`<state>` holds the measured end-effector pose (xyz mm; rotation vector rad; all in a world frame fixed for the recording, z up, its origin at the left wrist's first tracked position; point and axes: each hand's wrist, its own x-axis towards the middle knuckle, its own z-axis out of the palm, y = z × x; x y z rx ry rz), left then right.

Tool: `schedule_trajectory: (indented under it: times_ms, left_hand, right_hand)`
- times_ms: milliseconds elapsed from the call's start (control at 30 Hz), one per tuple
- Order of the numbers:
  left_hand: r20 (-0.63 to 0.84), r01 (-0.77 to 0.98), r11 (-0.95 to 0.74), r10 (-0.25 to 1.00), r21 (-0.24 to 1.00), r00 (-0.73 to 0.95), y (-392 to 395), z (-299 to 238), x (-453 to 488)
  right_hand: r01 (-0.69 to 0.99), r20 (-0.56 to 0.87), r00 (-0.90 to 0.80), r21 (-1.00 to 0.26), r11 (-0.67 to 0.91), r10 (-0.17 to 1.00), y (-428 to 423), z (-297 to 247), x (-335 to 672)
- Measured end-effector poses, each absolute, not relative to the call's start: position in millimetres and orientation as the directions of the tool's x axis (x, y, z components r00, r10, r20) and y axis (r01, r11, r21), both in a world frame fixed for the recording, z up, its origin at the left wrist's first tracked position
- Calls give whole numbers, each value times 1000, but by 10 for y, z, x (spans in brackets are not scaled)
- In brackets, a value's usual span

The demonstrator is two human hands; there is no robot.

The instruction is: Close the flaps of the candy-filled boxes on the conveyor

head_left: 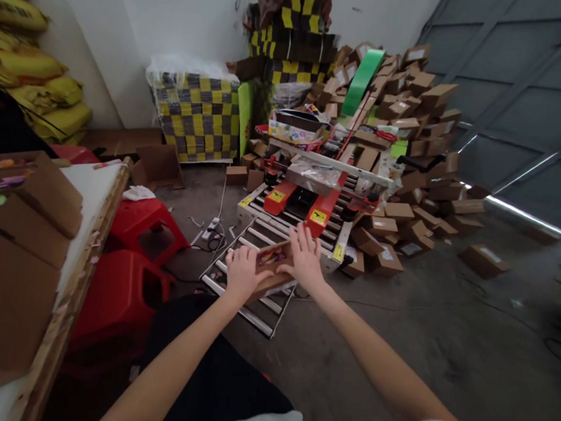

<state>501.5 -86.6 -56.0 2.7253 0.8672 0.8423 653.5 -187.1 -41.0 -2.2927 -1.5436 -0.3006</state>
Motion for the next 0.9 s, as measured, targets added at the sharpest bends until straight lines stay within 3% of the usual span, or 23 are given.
schedule_trajectory:
  times_ms: [133,300,367,467,533,600,700,767,800,833,900]
  left_hand:
    - [520,360,-886,463,293,718,-937,-629,4889]
    - [459,347,-798,577,493,676,-899,-620,4869]
    - [376,339,-704,651,624,660,-850,-593,4832]
    - [191,236,-412,763,880,618,-800,-573,4615]
    - [114,160,-238,828,958,549,-817,-578,4322]
    - [135,160,-212,909,964,394,-876,-587,3900]
    - [281,317,-254,959,914,-41,-967,-581,3063]
    - [377,426,-188,826,885,-418,-954,-544,2405]
    - [408,445,-144,703,884,-583,-916,-509,2056]
    - [411,435,-97,561,895,-719,-858,-459,1701]
    - [331,330,-62,345,942,-878,-703,-322,1021]
  right_hand:
    - [956,218,236,-228,-186,947,-1863,-506,6493]
    - [909,196,359,-297,-294,913,-1907,-747,5965]
    - [893,195,373,-342,-293,907,-1891,-848,5727]
    - [918,212,296,-334,-215,932,-1739,-914,5689]
    - [934,204,265,-299,-198,942,-1558,-853,5962]
    - [933,201,287,-282,-225,937,-1365,-715,6425]
    - [906,290,359,-338,-256,887,-1103,-540,7192]
    - [886,356,393,-393,-246,848,-901,-573,7528]
    - [879,486,437,-408,-245,757,-785,-638,7587]
    - [877,569,447,-430,-214,690,-669,-723,7554]
    - [862,611,425,-499,-91,668,-476,-900,7187]
